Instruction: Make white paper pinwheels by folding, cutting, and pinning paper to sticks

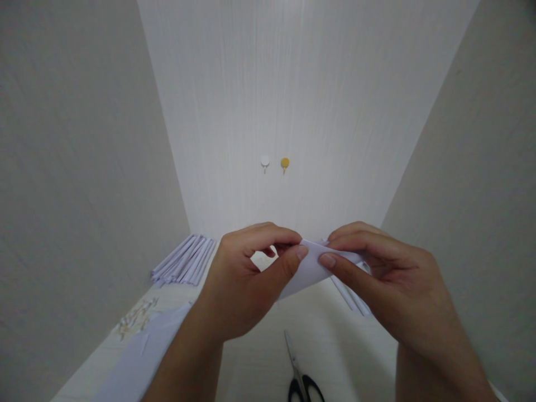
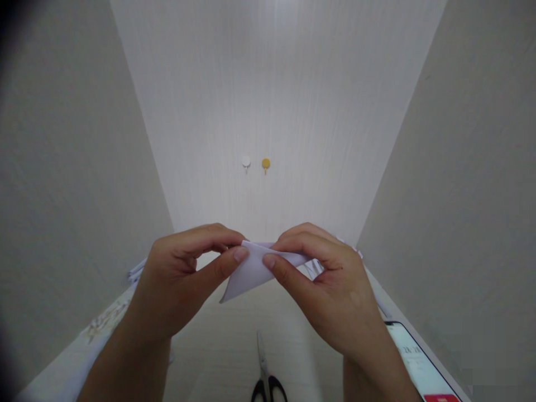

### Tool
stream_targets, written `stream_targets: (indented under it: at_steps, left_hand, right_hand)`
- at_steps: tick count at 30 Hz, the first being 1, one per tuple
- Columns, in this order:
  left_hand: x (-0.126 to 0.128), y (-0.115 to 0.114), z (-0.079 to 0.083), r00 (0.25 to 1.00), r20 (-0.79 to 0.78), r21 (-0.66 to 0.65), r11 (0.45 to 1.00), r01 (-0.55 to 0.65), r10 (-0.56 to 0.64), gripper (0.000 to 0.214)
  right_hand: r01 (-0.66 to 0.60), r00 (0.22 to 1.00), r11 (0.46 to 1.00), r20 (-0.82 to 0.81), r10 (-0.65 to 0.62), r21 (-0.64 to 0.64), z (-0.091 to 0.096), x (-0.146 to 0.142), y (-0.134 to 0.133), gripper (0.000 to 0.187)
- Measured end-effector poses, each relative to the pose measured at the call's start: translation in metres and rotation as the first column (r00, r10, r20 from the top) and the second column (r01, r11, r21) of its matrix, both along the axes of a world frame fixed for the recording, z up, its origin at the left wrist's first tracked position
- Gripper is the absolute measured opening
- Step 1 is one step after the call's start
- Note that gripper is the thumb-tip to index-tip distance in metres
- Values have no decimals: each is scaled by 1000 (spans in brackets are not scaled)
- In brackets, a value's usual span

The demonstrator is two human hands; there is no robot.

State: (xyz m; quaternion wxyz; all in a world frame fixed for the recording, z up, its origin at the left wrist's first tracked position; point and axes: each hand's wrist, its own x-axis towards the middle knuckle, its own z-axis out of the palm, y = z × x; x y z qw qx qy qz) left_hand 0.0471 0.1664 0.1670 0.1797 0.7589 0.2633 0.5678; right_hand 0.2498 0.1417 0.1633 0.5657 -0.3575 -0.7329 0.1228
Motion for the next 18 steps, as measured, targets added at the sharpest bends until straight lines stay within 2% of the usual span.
stream_targets:
  at_steps: [9, 18]
  left_hand:
    - [-1, -2, 1, 999, -10, -1, 999, -41, 41, 7]
    - [-1, -3, 0, 1000, 1, -19, 999, -28, 28, 8]
  right_hand:
    - [-7, 1000, 1000, -4, 7, 0, 1, -2, -1, 6]
    - [12, 1000, 1000, 3, -12, -16, 0, -2, -1, 5]
